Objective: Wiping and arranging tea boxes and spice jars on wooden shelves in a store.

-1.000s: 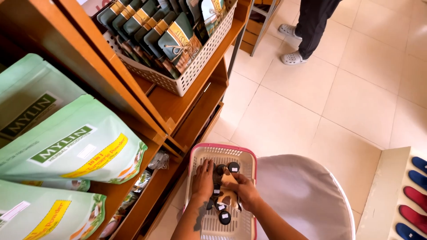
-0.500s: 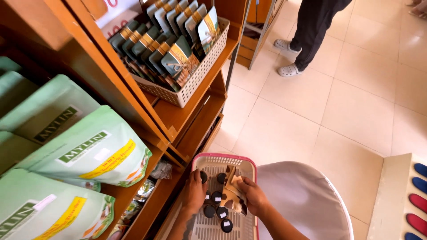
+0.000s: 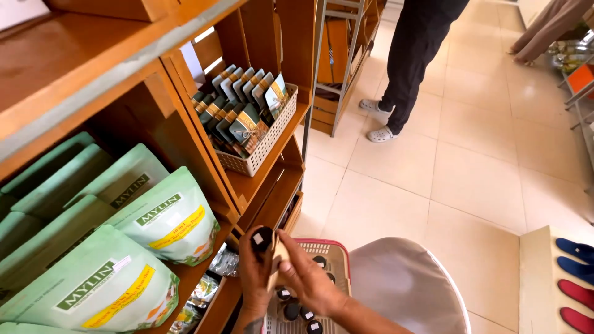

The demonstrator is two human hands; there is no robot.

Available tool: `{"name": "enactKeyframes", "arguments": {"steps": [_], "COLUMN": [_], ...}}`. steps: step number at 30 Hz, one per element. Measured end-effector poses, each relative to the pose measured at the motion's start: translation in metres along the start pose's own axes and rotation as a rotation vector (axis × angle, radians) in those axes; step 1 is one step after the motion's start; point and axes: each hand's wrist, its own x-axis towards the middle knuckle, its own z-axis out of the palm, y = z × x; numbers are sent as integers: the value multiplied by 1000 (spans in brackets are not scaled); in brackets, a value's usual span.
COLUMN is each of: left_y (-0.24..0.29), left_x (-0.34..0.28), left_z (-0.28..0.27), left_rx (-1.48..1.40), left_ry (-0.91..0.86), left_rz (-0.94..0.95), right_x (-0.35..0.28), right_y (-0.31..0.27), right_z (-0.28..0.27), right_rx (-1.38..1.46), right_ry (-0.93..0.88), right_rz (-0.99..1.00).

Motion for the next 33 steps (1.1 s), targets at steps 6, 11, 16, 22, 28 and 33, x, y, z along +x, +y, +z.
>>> {"name": "enactKeyframes", "arguments": {"steps": [6, 11, 16, 22, 28, 33], "left_y": [24, 49, 64, 93, 61, 49], "left_x": [9, 20, 18, -1, -24, -21], "left_z": [-7, -32, -34, -29, -23, -43], "left_rx": [-535, -516, -607, -671, -670, -664], "left_ry": [60, 143, 22, -70, -56, 73], "left_rz": [-300, -210, -178, -222, -173, -237], "right_x": [-12, -10, -21, -20, -23, -27], "right_y": [-5, 61, 44, 49, 29, -9], "right_z": [14, 5, 0, 8, 8, -9], "right_rx": [5, 274, 851, 1102, 895, 350], "right_ry": [134, 54, -68, 32, 121, 173], "right_rz": [-358, 63, 340, 345, 224, 129]}}
